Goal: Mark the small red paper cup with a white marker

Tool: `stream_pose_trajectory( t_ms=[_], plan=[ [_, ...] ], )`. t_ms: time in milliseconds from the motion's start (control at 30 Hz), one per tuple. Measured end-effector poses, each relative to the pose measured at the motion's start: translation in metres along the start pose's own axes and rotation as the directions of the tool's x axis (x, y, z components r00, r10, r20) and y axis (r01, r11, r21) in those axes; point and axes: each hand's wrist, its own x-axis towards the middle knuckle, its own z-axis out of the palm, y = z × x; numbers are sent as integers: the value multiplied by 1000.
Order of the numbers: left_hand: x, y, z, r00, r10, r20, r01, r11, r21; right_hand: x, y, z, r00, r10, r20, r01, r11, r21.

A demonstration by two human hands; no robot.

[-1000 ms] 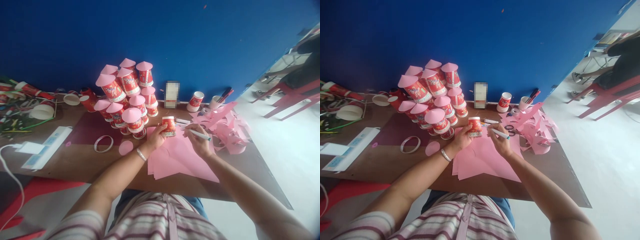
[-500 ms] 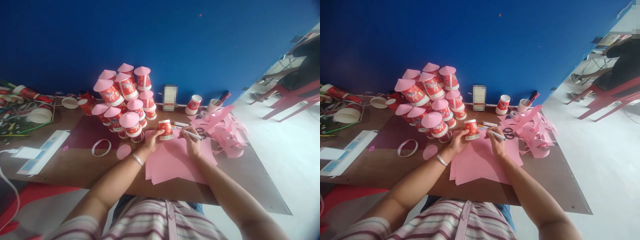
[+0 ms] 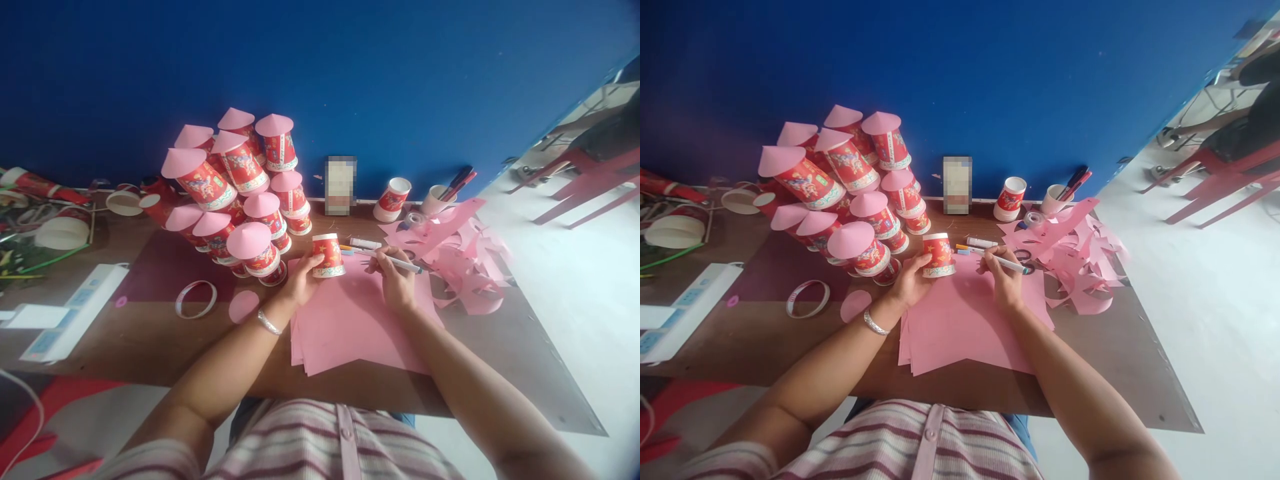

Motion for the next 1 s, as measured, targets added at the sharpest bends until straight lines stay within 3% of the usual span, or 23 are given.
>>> stream_pose_trajectory(
  t_ms=[400, 667, 833, 933, 1000],
  plan=[
    [4, 0, -3, 1000, -23, -9, 24, 999, 22, 1, 0, 0, 999, 38, -22, -38, 999, 22],
    [0, 0, -4, 993, -26, 112, 12, 992, 129, -13, -9, 8, 998, -25, 59, 33, 991, -133],
    [-1, -4, -2, 993, -22, 114, 0, 981, 194, -19, -23, 10, 970, -225, 92, 243, 921, -304],
    [0, -7, -1, 995, -35, 95, 9, 965, 263, -23, -36, 12, 894, -401, 201, 448, 774, -448],
    [-1, -8, 1, 997, -43, 63, 22, 954, 298, -26, -43, 15, 846, -456, 276, 532, 681, -503]
  ],
)
